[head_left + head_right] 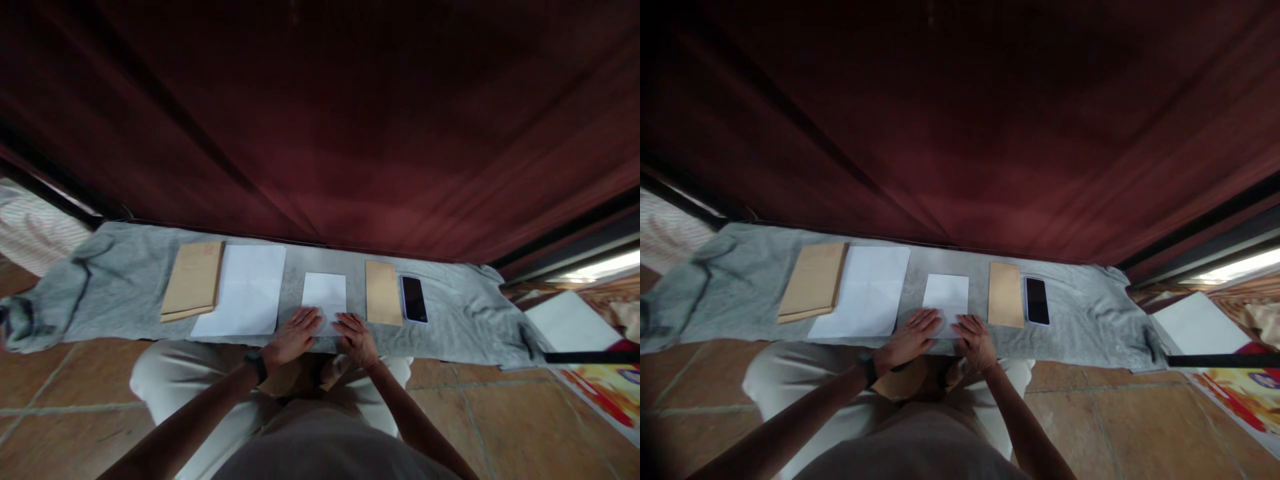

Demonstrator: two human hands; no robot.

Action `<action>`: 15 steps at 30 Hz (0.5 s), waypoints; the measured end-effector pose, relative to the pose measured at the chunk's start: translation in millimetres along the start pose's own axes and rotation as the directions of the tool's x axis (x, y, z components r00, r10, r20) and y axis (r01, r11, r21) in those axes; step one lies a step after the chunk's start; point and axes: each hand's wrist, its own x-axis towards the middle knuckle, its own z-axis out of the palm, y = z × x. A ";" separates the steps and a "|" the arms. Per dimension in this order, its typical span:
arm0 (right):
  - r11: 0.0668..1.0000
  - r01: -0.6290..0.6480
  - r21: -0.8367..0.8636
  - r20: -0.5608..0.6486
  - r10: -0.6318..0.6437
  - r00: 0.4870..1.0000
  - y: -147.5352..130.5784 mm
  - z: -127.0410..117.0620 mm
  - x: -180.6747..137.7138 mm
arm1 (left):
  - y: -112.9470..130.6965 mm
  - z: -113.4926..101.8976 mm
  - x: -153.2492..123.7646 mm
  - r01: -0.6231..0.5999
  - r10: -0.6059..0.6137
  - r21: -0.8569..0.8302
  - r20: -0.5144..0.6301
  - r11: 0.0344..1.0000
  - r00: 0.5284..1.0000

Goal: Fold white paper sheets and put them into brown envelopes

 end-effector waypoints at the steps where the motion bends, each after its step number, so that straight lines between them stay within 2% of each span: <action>1: 1.000 -0.003 0.008 -0.005 0.003 1.000 0.2 -0.2 0.2 | 2.2 2.3 1.9 0.014 -0.014 0.000 -0.001 1.000 1.000; 5: 0.999 -0.012 0.040 -0.028 0.013 1.000 1.1 0.2 0.3 | 2.9 9.4 0.6 0.044 -0.044 -0.013 -0.022 0.999 0.999; 10: 0.995 -0.024 0.095 -0.076 0.032 0.997 5.3 5.3 -0.8 | -7.2 9.9 -8.3 0.073 -0.088 -0.147 -0.103 0.986 0.991; 15: 0.995 -0.047 0.087 -0.103 0.056 0.993 10.7 10.3 -2.5 | -11.1 12.4 -13.5 0.125 -0.147 -0.179 -0.116 0.976 0.982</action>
